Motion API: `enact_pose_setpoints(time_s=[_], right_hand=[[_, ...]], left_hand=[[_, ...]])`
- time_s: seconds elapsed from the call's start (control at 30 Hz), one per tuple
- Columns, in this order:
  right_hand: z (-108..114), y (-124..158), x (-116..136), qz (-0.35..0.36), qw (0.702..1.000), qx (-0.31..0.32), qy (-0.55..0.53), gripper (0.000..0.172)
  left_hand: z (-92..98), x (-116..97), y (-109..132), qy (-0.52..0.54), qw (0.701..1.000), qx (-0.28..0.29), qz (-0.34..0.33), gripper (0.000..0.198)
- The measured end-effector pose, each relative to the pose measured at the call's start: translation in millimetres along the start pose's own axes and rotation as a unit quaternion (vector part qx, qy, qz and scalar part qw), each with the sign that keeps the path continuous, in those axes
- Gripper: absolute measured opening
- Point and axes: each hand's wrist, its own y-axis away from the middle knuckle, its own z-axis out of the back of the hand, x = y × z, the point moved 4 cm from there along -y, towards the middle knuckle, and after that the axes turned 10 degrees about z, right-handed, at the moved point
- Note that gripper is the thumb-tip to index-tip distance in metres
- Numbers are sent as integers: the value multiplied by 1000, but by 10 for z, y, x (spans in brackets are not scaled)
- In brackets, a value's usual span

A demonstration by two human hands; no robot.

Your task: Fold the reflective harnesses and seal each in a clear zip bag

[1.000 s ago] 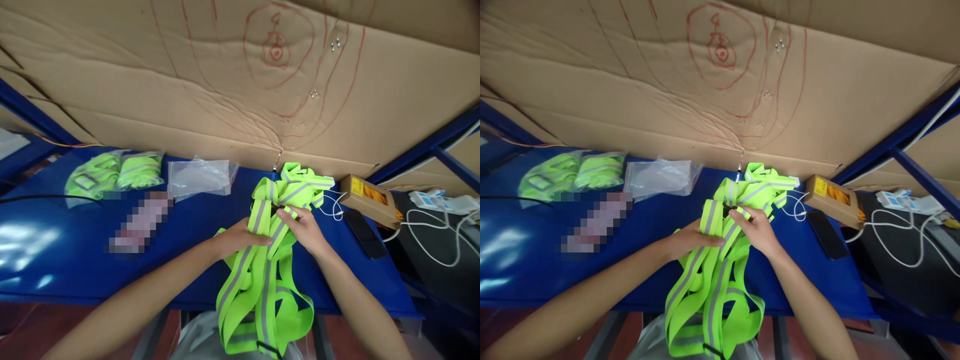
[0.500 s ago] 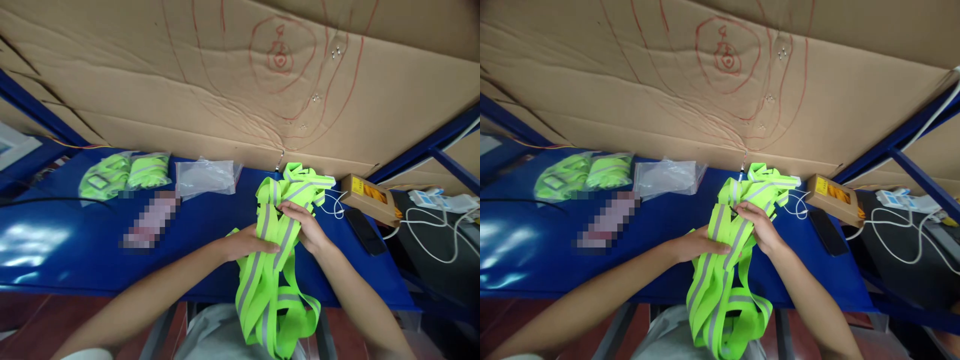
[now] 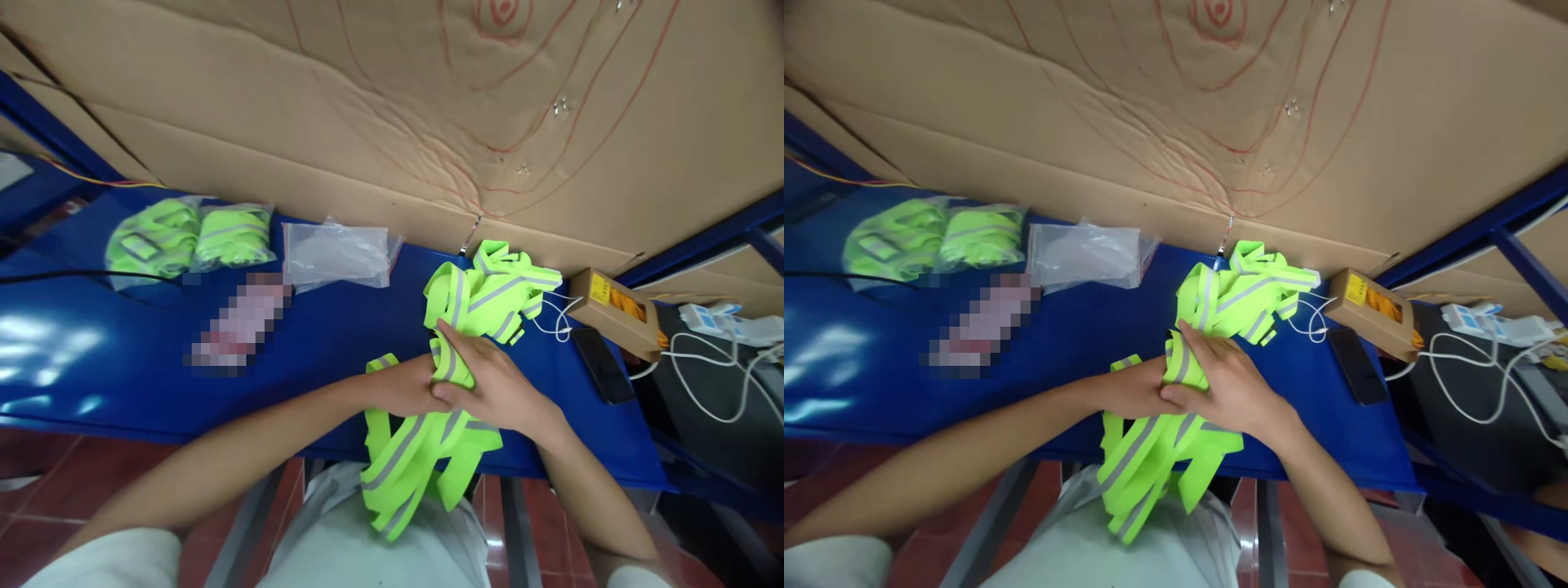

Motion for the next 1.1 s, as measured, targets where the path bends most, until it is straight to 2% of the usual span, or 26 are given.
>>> enact_pose_setpoints(time_s=[0.07, 0.13, 0.23, 0.33, 0.4, 0.47, 0.57, 0.6, 0.73, 0.83, 0.9, 0.97, 1.03, 1.1], right_hand=[[-33, -9, 28, -6, 1000, -9, -4, 81], [-9, -13, 31, -27, 999, -33, -21, 74], [84, -17, 0, -53, 995, -82, -28, 71], [163, -26, -80, -83, 989, -119, -30, 63], [198, -34, -133, -92, 985, -141, -30, 53], [195, -48, -162, -74, 988, -130, -32, 51], [137, -53, -182, -37, 997, -61, -35, 63], [128, -46, -189, -29, 998, -48, -33, 66], [129, -25, -192, 19, 998, -1, -56, 79], [110, -26, -182, 42, 993, 58, -94, 91], [99, -30, -177, 41, 992, 67, -101, 88], [102, -33, -163, 41, 994, 44, -90, 82], [110, -28, -141, 41, 997, 12, -58, 78], [104, -16, -124, 36, 999, -7, -11, 74]], left_hand=[[-17, 25, -4, 47, 998, 6, 27, 25], [-32, 67, 3, 127, 988, 22, 89, 27], [-96, 91, 40, 270, 941, 89, 181, 36], [-203, 51, 65, 375, 889, 163, 207, 47], [-262, 64, 55, 399, 877, 162, 212, 49], [-281, 127, 31, 389, 888, 113, 217, 45], [-235, 236, 13, 337, 915, 31, 219, 41], [-221, 254, 15, 315, 923, 32, 218, 41], [-171, 224, 40, 224, 950, 101, 190, 38], [-125, 169, 60, 144, 968, 119, 168, 43], [-115, 136, 74, 118, 967, 145, 171, 48], [-103, 101, 85, 118, 962, 173, 176, 56], [-51, 67, 71, 112, 967, 153, 171, 60], [39, 38, 33, 66, 984, 77, 146, 58]])
